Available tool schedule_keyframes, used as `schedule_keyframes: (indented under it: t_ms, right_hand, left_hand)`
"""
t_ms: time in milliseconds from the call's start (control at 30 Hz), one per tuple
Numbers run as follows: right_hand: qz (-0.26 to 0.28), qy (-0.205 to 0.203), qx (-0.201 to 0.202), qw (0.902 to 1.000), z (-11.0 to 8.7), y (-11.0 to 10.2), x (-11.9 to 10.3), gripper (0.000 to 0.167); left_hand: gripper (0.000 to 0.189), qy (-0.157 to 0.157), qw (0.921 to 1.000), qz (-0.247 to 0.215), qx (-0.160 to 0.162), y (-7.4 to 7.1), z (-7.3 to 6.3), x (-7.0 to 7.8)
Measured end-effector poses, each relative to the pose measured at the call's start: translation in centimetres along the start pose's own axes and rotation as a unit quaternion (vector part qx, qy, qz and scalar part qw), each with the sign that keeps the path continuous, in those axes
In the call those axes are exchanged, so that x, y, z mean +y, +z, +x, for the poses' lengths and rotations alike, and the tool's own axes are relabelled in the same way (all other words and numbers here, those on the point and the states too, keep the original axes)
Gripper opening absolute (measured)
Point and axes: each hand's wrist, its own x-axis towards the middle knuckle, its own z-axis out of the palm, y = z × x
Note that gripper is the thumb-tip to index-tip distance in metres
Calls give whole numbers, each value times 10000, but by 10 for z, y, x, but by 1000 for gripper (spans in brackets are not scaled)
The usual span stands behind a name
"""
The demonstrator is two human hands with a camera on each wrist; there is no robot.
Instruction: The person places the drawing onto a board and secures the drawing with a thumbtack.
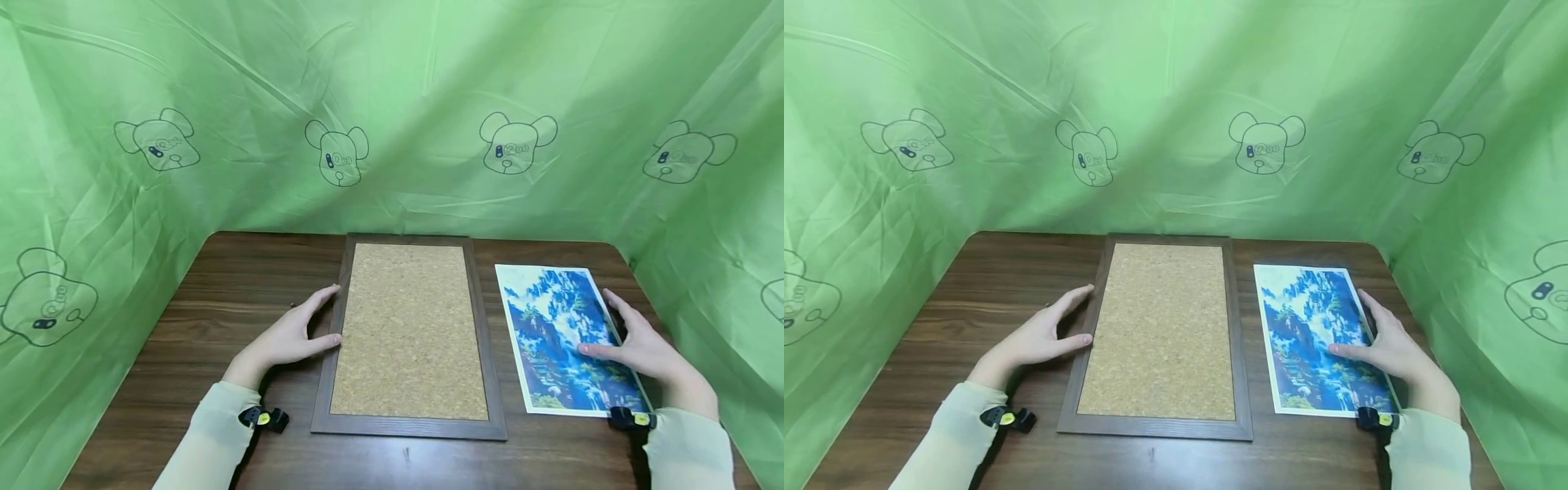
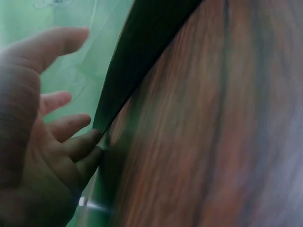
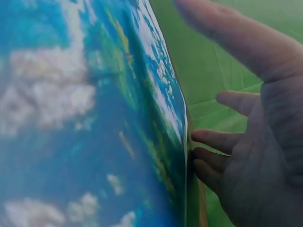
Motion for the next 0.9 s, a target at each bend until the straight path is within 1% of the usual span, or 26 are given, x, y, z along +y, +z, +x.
schedule_keyframes:
  t_ms: [100, 167, 300, 433, 567, 700, 833, 900]
  right_hand:
    - [-121, 124, -98, 9998, -2, 1, 0, 139]
    - [-191, 128, -90, 9997, -2, 2, -1, 139]
    - [-206, 98, -54, 9997, 1, 6, -4, 141]
    - [-274, 64, -2, 9996, 4, 8, -4, 142]
    - [-326, 55, 88, 9994, 7, 6, -2, 142]
    - [-298, 159, 167, 9993, 8, 3, -2, 145]
    - [-315, 257, 210, 9990, 8, 2, -2, 148]
    - [-301, 227, 269, 9989, 7, 2, -2, 146]
  left_hand:
    - [97, -42, 9999, -1, -141, 3, -2, -3]
    - [97, -23, 9998, -72, -176, 3, -3, -7]
    - [93, 95, 9994, -207, -255, 2, -5, -13]
    - [87, 203, 9993, -82, -314, 1, -5, -17]
    - [90, 251, 9989, -135, -382, 1, -3, -16]
    - [93, 229, 9984, -266, -451, 0, -1, -13]
    - [92, 236, 9983, -203, -485, 2, 1, -13]
    - [92, 239, 9983, -192, -502, 2, 1, -13]
